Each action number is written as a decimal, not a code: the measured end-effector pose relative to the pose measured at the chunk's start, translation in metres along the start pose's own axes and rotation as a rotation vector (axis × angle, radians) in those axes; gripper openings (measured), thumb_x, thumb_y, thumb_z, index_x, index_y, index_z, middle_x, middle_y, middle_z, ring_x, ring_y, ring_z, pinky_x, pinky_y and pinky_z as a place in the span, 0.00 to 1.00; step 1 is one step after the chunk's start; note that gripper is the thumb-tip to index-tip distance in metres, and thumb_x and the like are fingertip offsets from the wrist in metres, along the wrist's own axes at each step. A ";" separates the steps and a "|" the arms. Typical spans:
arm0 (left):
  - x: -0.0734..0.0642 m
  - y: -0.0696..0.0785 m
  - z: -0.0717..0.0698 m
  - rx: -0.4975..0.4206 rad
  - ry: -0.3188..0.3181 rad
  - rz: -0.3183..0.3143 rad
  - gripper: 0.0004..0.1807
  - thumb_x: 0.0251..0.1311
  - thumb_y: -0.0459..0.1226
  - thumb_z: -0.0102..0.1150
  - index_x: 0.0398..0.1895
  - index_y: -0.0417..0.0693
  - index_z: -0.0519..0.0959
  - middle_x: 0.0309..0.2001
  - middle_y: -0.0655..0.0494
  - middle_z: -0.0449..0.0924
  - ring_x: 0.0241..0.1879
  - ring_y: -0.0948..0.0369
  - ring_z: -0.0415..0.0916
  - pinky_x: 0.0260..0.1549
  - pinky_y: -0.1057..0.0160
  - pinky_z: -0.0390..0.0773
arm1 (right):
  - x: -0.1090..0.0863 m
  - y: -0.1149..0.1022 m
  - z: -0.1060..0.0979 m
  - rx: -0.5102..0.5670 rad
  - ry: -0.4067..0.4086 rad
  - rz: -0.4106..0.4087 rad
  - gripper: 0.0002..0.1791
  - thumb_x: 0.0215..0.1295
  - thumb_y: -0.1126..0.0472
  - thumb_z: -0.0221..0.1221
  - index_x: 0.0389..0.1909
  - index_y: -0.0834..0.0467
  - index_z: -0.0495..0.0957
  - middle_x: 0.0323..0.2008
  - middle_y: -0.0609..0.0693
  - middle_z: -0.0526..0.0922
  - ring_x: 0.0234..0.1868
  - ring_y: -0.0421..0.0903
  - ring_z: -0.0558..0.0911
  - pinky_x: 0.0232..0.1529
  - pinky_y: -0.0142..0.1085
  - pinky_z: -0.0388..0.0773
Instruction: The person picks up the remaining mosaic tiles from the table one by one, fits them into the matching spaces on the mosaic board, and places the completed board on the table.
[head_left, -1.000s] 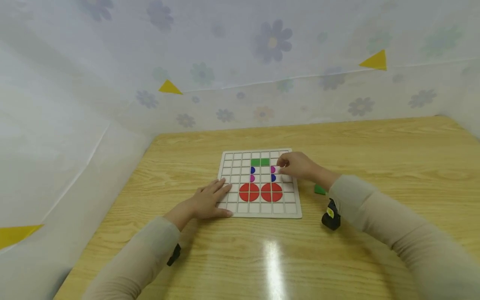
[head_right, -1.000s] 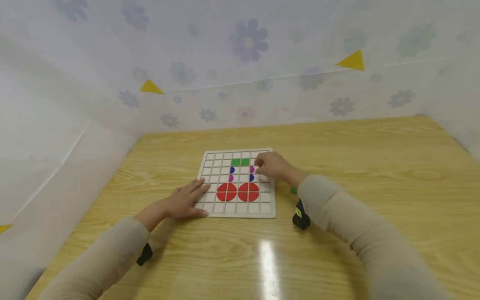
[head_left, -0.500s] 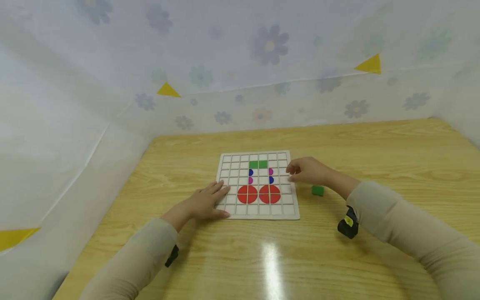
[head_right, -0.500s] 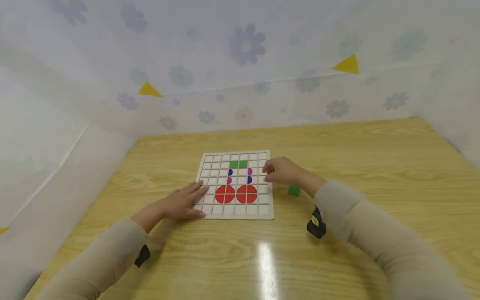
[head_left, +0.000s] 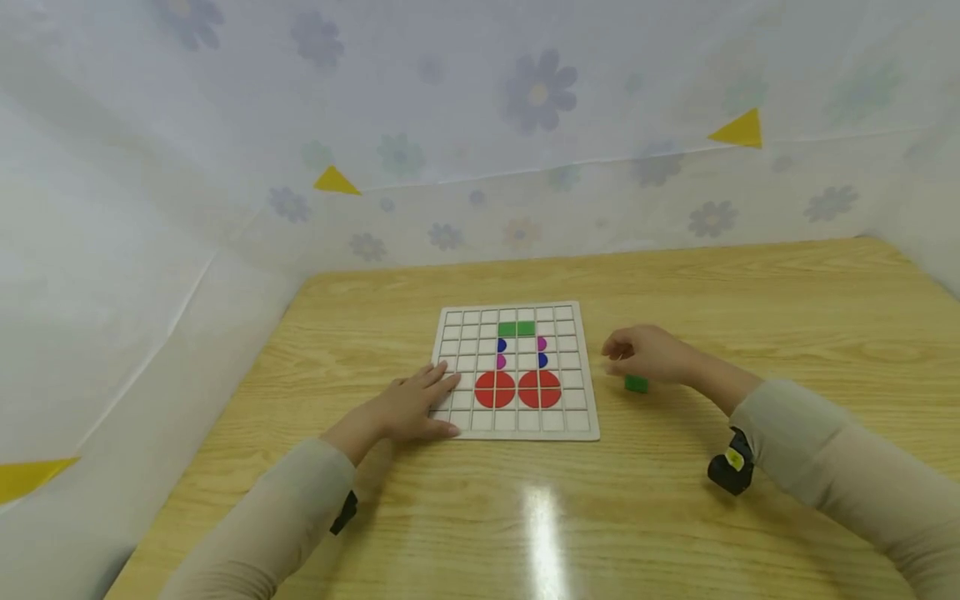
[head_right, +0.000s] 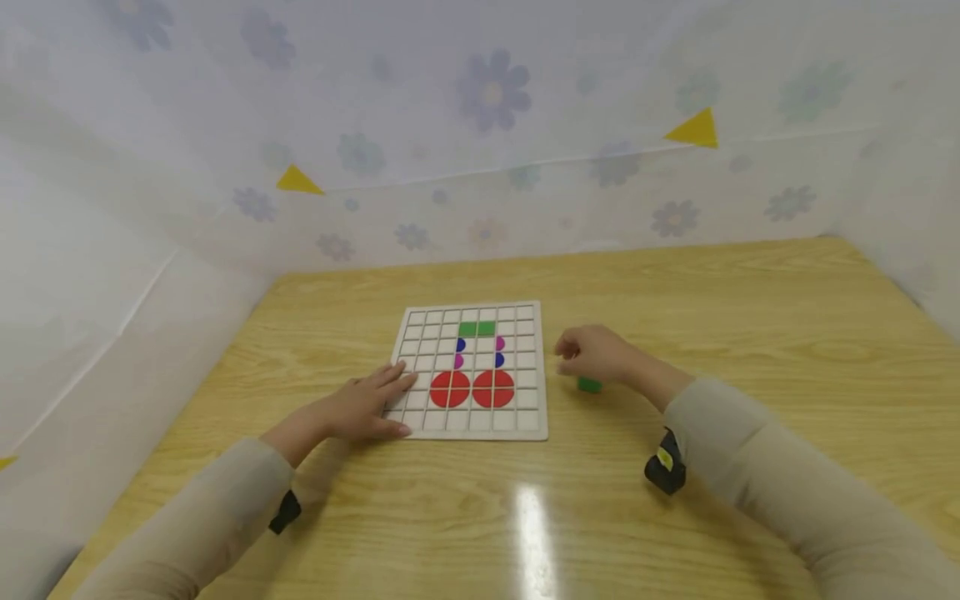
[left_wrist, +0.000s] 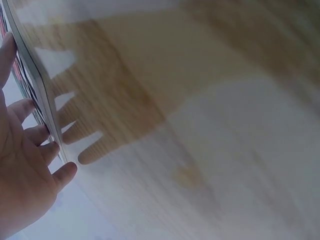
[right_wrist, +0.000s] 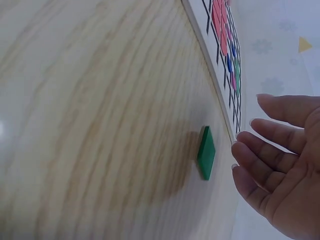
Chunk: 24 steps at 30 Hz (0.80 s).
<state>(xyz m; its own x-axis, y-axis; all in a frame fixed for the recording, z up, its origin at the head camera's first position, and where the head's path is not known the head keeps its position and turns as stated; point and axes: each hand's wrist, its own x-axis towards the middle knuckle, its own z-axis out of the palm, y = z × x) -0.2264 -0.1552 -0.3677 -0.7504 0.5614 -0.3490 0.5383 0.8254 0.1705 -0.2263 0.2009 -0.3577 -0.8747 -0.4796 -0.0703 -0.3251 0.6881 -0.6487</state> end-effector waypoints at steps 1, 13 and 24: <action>0.000 0.000 0.000 -0.001 -0.001 -0.001 0.44 0.49 0.61 0.47 0.66 0.54 0.47 0.66 0.50 0.38 0.64 0.52 0.36 0.53 0.45 0.49 | -0.002 0.001 -0.001 -0.002 -0.001 0.003 0.16 0.57 0.60 0.55 0.42 0.68 0.73 0.39 0.58 0.76 0.41 0.53 0.74 0.40 0.44 0.69; 0.000 0.001 0.002 -0.012 -0.003 -0.006 0.44 0.49 0.61 0.47 0.66 0.54 0.46 0.66 0.50 0.37 0.64 0.52 0.34 0.53 0.43 0.49 | -0.024 0.018 -0.005 -0.010 -0.013 0.057 0.19 0.54 0.61 0.57 0.43 0.70 0.71 0.39 0.58 0.76 0.41 0.55 0.74 0.39 0.45 0.70; 0.000 0.003 -0.001 -0.031 -0.002 -0.019 0.43 0.49 0.60 0.48 0.66 0.54 0.48 0.66 0.50 0.38 0.64 0.52 0.34 0.53 0.44 0.49 | -0.024 0.021 -0.003 -0.058 0.006 0.072 0.17 0.50 0.63 0.60 0.39 0.70 0.73 0.34 0.55 0.77 0.36 0.52 0.75 0.35 0.43 0.71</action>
<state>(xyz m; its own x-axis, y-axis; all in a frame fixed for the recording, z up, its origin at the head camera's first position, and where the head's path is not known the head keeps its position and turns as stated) -0.2254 -0.1529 -0.3669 -0.7593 0.5457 -0.3545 0.5119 0.8372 0.1924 -0.2133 0.2288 -0.3674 -0.8985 -0.4246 -0.1112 -0.2810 0.7511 -0.5975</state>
